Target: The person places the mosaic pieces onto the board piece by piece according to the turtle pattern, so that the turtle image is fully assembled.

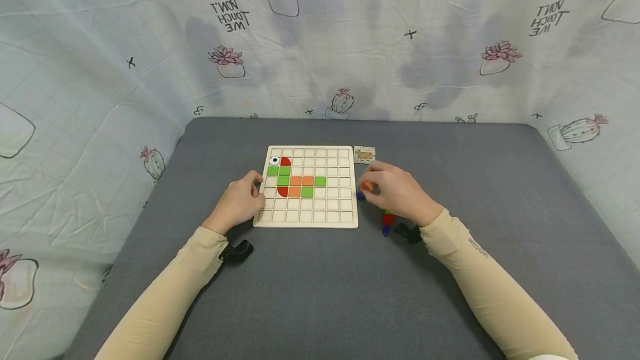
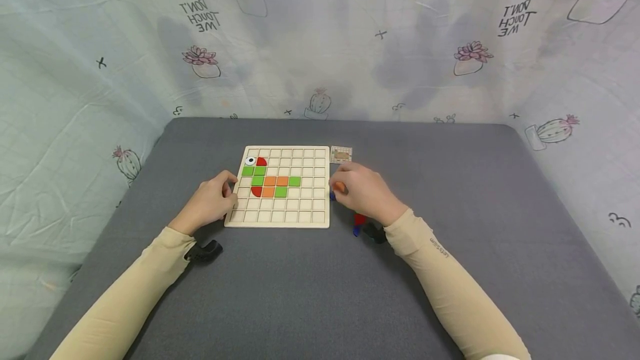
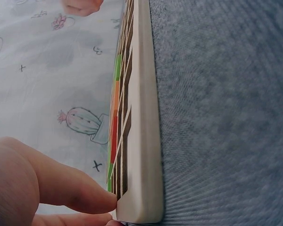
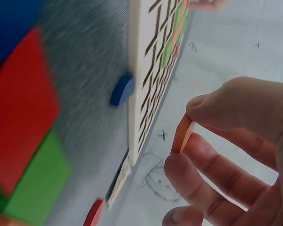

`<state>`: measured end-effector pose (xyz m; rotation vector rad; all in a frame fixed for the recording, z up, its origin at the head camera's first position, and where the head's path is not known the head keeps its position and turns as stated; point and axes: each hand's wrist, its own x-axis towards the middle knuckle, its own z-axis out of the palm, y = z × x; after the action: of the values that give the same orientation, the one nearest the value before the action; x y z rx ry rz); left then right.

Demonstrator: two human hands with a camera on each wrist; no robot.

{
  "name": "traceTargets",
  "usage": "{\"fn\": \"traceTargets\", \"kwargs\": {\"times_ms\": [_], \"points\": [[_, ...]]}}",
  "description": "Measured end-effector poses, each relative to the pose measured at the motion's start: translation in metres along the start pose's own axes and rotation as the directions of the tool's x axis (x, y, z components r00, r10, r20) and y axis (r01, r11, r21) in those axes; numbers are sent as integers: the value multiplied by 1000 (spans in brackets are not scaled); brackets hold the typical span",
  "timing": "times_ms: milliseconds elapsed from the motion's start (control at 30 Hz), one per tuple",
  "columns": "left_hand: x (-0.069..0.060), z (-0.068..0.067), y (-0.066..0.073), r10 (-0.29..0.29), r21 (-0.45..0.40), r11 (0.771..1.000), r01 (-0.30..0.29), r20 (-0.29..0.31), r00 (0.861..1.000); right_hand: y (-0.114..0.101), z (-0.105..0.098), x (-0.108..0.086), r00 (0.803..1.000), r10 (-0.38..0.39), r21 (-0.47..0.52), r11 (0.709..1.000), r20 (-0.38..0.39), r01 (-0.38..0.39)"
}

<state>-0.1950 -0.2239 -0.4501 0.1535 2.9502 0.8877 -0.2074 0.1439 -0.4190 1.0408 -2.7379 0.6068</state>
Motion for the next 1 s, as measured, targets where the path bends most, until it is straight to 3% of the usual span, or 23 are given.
{"fn": "traceTargets", "kwargs": {"times_ms": [467,1000], "points": [[-1,-1,1,-2,-5,1000,2,2,1000,-23,21,25,997,-66,25,998,37,65],[-1,1,0,-8,-7,1000,8,2,1000,-34,41,53,991,-107,56,993,74,103]]}}
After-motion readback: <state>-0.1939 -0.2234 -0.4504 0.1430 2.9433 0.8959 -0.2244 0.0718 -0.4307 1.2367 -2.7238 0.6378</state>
